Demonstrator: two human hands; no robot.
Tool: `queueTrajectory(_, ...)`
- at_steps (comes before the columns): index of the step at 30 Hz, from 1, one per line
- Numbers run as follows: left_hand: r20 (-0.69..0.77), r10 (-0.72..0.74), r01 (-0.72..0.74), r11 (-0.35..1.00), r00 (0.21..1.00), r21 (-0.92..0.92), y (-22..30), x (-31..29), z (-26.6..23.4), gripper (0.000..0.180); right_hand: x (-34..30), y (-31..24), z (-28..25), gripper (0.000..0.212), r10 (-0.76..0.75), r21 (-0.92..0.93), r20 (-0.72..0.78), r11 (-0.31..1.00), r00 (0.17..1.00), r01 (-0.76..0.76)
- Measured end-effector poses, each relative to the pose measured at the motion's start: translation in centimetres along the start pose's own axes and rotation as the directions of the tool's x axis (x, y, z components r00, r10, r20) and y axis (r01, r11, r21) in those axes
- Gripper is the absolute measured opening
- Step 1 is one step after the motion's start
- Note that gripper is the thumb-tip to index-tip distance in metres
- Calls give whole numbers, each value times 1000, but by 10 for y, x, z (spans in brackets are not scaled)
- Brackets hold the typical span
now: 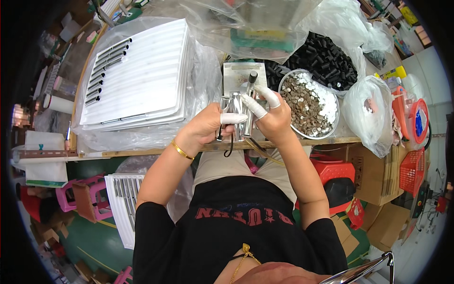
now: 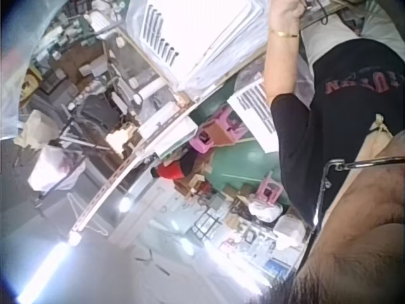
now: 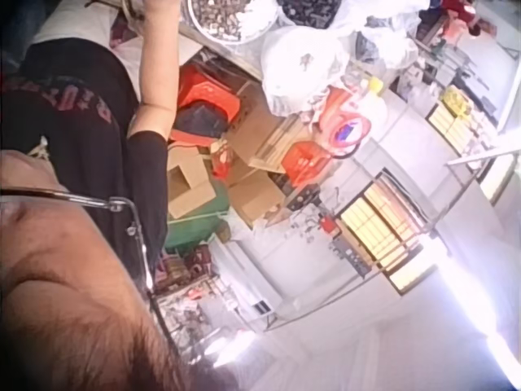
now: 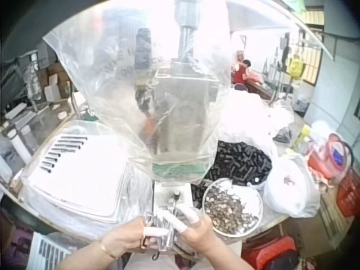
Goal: Manually assemble small metal hardware components using a hand-operated press and placing them into a tray.
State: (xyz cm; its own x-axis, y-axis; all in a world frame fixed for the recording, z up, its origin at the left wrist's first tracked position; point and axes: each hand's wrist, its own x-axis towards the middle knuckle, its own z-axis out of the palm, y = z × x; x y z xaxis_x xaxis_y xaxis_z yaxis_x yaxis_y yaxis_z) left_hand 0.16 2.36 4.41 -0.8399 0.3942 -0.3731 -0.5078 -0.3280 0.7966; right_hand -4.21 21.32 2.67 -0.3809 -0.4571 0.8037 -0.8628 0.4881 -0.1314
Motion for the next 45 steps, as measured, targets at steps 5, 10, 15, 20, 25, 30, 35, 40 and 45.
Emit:
queueTrajectory(5,-207,80,-20,961,975,276,4,3,-4,25,6,24,1,41,201,111,-281,978,938,-177)
queueTrajectory(10,-356,393,-111,789,848,604,-5,26,-12,24,28,27,1,26,580,387,-77,767,811,-512)
queueTrajectory(15,-350,374,-107,799,859,591,-8,36,-10,31,44,21,1,18,564,402,39,747,825,-530)
queueTrajectory(20,-352,415,-125,776,839,618,-5,33,-6,30,48,30,3,21,393,288,75,871,916,-397)
queueTrajectory(25,-314,453,-171,755,834,633,-21,43,-27,31,54,25,-3,21,348,152,147,917,926,-369)
queueTrajectory(30,-316,495,-271,792,809,547,-27,44,-25,36,51,28,-5,25,455,276,229,818,861,-505)
queueTrajectory(35,-329,487,-264,802,809,536,-33,39,-32,35,45,36,-7,28,428,241,285,834,858,-496)
queueTrajectory(40,-290,501,-191,706,815,682,-7,33,-12,24,49,43,4,25,239,250,169,928,956,-276)
queueTrajectory(45,-234,288,12,607,929,795,-4,60,-21,52,37,56,13,22,413,294,304,817,859,-497)
